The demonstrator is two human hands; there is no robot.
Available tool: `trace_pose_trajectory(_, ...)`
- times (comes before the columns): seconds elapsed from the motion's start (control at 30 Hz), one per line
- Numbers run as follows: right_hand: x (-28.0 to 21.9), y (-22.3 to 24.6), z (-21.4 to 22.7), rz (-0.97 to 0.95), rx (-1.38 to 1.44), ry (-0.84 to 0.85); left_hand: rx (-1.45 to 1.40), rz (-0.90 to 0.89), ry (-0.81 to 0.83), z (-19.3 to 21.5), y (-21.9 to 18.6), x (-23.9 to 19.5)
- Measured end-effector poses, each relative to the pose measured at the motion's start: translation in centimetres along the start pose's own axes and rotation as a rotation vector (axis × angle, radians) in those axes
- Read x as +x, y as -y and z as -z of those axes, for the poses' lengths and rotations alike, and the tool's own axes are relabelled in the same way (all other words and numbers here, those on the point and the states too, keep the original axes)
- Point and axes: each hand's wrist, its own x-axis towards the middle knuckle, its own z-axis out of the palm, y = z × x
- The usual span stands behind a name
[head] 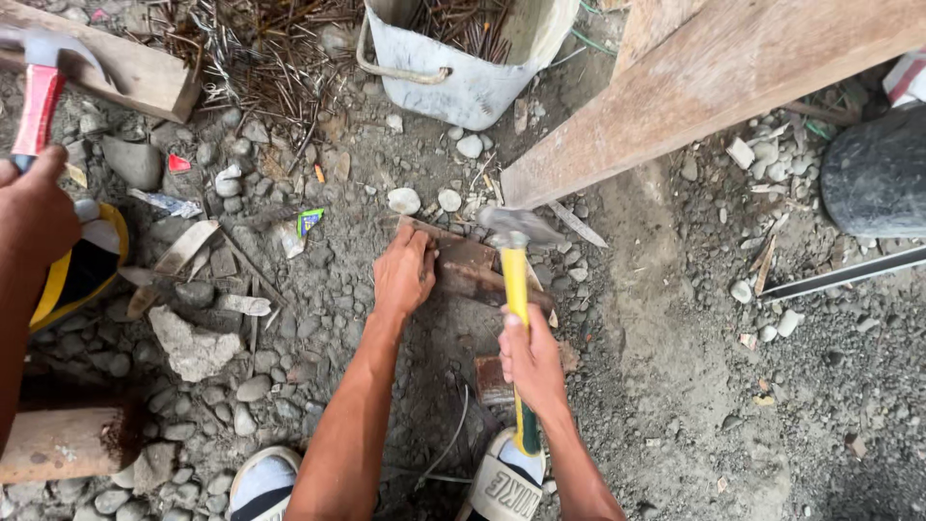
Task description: The person straightens bent nails by positioning them on a wooden block and striking them with a hammer.
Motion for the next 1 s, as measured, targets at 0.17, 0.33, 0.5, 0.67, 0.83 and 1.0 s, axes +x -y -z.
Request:
trace_pose_trajectory(0.17,-1.5,-0.5,-0.4,0.369,0.095,-0.095,-0.013,0.008,-0.011,-0.5,0.4,-0.1)
trace_pose_trajectory(0.33,0.9,-0.8,-1.6,0.026,-0.280,-0.073,-0.059,0.031,-0.022,0.0,-0.2,-0.1)
trace_pose_trajectory(0.5,-1.9,-0.7,-0.9,0.243,0.035,-0.064,-0.037,0.023,-0.011,-0.3,0.2,-0.1)
trace_pose_trajectory(0.67,0.7,-0.7,-1.4,0.261,-0.382,-0.110,-0.048,-0.008,-0.062,-0.3,-0.2,0.1)
trace_pose_trajectory(0.83,0.3,1.2,-0.1,0.180,-0.001,-0.057,-0.039,0.004,-0.054,-0.6,0.3,0.9)
trace_pose_trajectory(1.0,-1.3,-1.0,-0.5,0.469,0.192,-0.159,-0.062,0.004,-0.067,-0.9,0.3,-0.4)
